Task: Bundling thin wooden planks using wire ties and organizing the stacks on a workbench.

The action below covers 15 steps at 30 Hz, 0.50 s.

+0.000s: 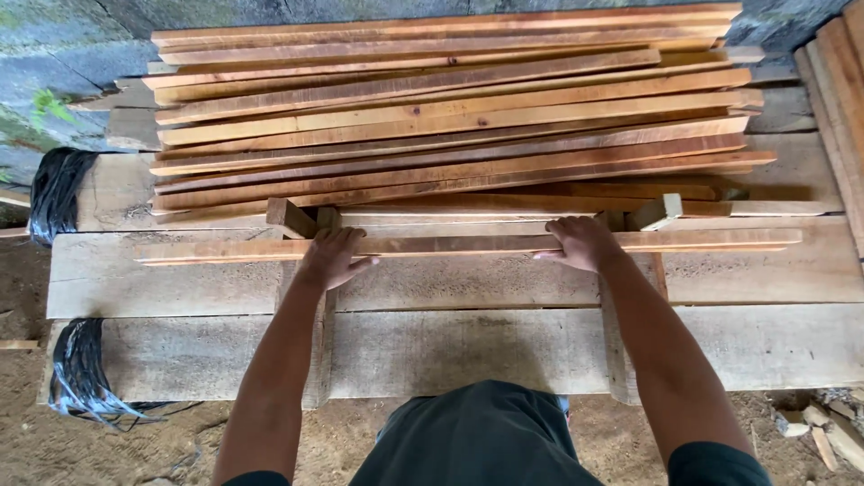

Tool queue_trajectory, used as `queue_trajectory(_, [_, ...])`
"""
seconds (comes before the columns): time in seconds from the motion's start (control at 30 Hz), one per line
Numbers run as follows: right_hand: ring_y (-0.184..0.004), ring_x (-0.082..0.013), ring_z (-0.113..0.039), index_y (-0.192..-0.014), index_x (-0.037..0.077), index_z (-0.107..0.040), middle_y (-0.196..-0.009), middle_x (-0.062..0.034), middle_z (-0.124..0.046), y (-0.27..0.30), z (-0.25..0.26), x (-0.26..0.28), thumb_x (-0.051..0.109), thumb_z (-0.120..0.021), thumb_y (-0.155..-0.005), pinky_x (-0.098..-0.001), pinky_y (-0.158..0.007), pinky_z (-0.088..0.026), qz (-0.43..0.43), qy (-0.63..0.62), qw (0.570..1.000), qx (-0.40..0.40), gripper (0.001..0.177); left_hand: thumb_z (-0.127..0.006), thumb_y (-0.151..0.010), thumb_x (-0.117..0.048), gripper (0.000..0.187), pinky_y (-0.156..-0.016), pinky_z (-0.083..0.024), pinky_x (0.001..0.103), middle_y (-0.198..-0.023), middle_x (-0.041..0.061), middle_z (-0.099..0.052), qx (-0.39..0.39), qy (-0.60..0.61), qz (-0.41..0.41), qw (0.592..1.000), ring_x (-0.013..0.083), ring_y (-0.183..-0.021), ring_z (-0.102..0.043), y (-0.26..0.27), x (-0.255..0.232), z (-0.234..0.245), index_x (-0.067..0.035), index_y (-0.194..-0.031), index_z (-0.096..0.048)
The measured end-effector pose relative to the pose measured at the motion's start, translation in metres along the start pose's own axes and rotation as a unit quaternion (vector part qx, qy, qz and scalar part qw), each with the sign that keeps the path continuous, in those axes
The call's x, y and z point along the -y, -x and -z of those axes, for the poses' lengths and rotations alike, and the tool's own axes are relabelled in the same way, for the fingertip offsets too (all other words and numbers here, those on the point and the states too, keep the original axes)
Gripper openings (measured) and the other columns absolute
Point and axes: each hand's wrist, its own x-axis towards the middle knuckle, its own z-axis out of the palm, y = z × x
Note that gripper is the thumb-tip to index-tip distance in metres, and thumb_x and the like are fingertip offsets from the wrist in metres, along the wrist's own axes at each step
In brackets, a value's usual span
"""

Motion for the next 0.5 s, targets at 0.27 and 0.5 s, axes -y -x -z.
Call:
queue_trajectory(0.27, [-0.083, -0.0309, -0.079, -0.091, 0.021, -0.062, -0.08, -0.0059, -0.079, -0.002, 0.019, 0.001, 0.085, -0.056, -0.077, -0.0436, -0.081, -0.061, -0.098, -0.023, 0.984, 0.148, 0.066, -0.056, -0.084, -0.079, 0.059, -0.067, -0.06, 0.035, -0.08, -0.002, -0.075, 0.03, 0.006, -0.007, 1.0, 0.0198, -0.075, -0.078, -0.03, -0.013, 0.009, -0.022, -0.095, -0.063])
queue_trajectory(0.5, [-0.093, -0.0297, -0.079, -0.101, 0.026, -0.063, -0.091, -0.0044, -0.081, -0.022, 0.06, 0.013, 0.09, -0.051, -0.074, -0.0456, -0.086, -0.059, -0.119, 0.0, 0.966, 0.23, 0.071, -0.057, -0.077, -0.085, 0.065, -0.069, -0.061, 0.041, -0.083, -0.001, -0.076, 0.105, 0.018, 0.027, 0.994, 0.0227, -0.08, -0.078, -0.034, -0.013, 0.013, -0.024, -0.098, -0.06])
